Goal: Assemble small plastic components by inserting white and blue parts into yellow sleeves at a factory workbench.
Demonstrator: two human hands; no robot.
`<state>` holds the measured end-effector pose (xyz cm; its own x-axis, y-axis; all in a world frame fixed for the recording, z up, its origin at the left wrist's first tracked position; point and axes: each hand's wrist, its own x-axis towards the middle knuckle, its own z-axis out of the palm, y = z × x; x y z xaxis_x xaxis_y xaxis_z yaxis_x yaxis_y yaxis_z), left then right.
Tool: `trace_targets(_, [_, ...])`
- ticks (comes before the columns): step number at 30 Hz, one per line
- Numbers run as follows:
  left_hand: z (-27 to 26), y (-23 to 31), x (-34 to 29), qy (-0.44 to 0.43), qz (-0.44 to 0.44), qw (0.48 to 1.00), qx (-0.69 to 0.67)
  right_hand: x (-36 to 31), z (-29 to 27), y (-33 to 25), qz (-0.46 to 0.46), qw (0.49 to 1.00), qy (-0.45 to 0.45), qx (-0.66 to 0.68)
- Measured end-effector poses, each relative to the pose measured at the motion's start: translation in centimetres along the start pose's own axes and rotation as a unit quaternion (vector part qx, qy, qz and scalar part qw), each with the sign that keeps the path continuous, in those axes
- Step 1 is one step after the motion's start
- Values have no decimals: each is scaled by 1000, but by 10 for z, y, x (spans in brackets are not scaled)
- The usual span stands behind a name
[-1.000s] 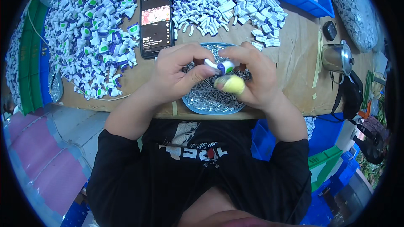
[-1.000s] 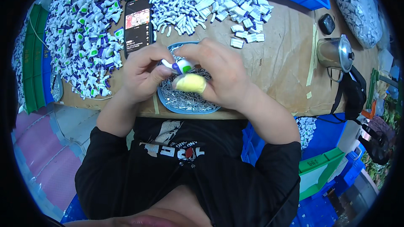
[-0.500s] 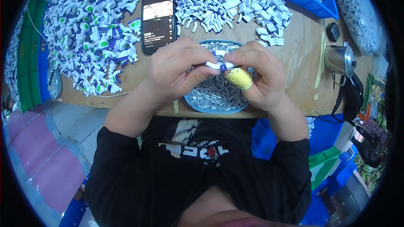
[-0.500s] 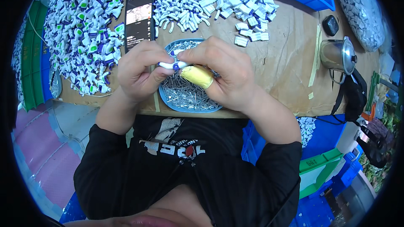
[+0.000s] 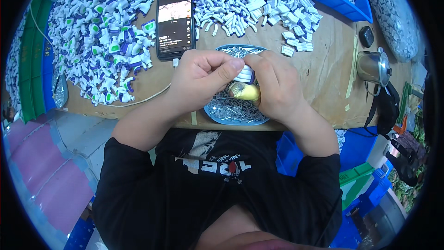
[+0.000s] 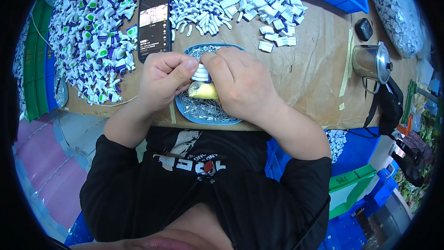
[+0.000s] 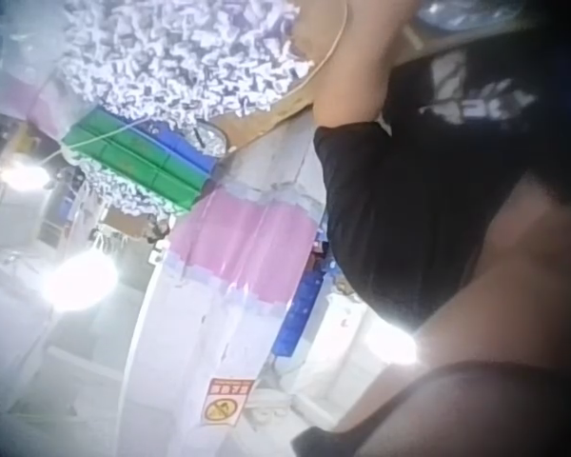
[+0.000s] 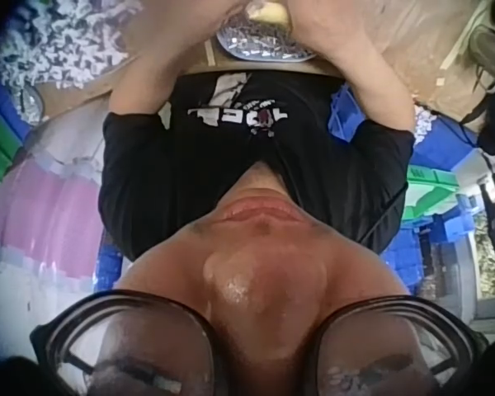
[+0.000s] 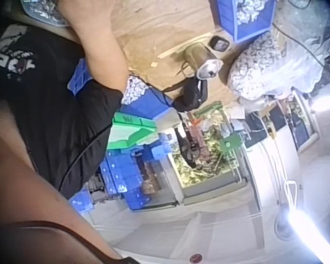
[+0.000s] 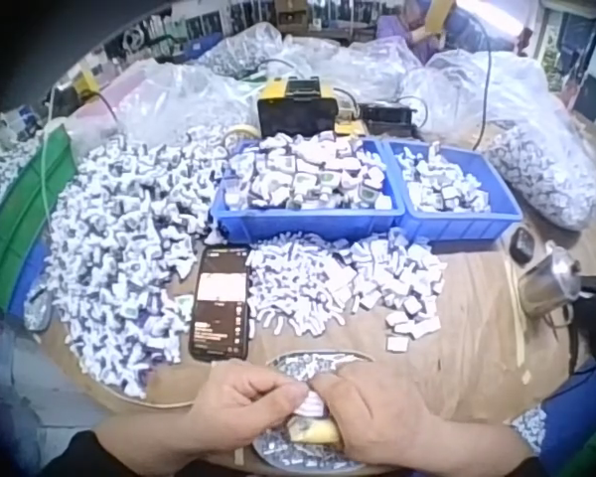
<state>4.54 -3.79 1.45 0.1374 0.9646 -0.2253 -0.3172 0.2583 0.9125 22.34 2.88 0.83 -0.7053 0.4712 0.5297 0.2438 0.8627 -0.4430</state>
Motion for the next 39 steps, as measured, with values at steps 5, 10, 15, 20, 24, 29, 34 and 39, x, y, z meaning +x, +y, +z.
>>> trace_targets(5, [1,0,1,-5,-28,999,-29,1,-2,-2,13,1000,-4,10])
trace_targets(10, [1,3,3,-18,-46,995,-81,2,-2,1,22,999,-4,24])
trace_targets(15, [-3,3,6,1,-48,989,-141,2,-6,5,69,991,-7,113])
trace_targets(20, [-2,5,6,0,-53,987,-149,1,-3,6,57,993,3,106])
trace_targets(24, [-1,8,5,-1,-55,989,-134,2,-2,8,46,992,13,113])
trace_targets(29, [-11,-3,3,10,49,998,-31,2,-14,5,130,960,-56,243])
trace_targets(34, [-36,15,19,198,221,929,220,-14,-24,35,231,734,59,636])
trace_targets(39, [-102,39,15,339,209,725,562,16,-38,21,151,579,253,761])
